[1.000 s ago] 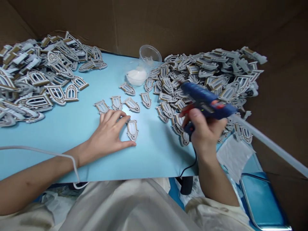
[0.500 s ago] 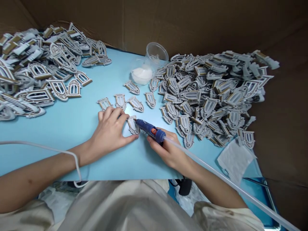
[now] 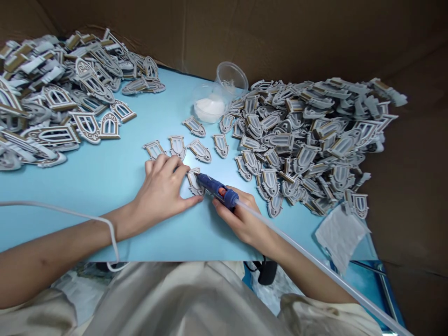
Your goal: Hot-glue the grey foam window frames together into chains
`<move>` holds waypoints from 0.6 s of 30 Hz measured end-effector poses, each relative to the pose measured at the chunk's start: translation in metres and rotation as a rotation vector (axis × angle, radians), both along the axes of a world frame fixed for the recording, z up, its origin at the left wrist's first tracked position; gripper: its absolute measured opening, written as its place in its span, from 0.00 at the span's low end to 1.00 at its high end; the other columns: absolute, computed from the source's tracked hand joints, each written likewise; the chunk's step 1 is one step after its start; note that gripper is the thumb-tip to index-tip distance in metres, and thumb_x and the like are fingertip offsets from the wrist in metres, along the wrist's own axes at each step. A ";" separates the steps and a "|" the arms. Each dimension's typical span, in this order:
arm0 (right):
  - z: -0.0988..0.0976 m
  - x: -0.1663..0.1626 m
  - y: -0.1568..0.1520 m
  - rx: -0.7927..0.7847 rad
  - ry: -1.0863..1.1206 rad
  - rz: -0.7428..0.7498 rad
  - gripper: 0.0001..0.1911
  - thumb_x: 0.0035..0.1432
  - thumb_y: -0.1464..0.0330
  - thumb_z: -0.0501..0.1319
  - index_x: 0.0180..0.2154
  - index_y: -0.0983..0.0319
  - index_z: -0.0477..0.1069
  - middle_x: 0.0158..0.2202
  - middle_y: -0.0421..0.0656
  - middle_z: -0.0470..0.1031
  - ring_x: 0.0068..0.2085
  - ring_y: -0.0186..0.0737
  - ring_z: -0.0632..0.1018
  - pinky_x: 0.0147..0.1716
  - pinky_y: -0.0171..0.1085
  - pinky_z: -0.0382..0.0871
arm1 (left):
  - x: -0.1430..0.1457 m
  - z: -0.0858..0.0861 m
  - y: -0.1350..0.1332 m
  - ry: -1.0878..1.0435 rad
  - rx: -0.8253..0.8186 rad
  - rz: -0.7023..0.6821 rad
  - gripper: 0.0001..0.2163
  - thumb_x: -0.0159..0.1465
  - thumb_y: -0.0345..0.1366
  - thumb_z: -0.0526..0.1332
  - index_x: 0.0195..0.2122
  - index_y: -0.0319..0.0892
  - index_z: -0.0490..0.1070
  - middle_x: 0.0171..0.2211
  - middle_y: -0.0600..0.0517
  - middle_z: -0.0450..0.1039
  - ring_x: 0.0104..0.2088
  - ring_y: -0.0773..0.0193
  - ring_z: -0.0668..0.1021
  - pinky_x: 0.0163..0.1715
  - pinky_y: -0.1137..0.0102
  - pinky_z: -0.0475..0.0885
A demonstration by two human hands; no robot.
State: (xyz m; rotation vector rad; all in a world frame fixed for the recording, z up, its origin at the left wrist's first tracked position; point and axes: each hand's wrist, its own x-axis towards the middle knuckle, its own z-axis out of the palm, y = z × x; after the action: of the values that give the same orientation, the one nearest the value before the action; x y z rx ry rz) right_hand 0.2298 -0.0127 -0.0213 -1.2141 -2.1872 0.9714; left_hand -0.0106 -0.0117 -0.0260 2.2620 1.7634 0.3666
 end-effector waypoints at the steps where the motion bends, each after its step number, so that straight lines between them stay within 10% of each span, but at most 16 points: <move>1: 0.000 0.000 0.000 -0.004 -0.003 -0.004 0.15 0.73 0.65 0.59 0.32 0.56 0.58 0.28 0.38 0.66 0.29 0.38 0.67 0.31 0.39 0.59 | 0.000 0.000 0.000 -0.008 -0.004 0.004 0.27 0.60 0.55 0.78 0.50 0.39 0.81 0.50 0.38 0.77 0.56 0.34 0.74 0.51 0.45 0.67; 18: -0.001 -0.003 -0.004 -0.006 -0.056 -0.031 0.16 0.71 0.65 0.58 0.31 0.56 0.56 0.26 0.37 0.63 0.27 0.37 0.64 0.30 0.39 0.56 | -0.001 -0.004 0.002 -0.069 -0.026 0.001 0.26 0.60 0.53 0.77 0.50 0.40 0.78 0.52 0.39 0.76 0.56 0.35 0.73 0.54 0.44 0.67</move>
State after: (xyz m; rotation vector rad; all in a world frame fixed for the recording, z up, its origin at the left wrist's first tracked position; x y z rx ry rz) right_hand 0.2267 -0.0165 -0.0222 -1.2894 -2.2025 0.9430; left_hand -0.0112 -0.0096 -0.0296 2.2037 1.7250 0.4141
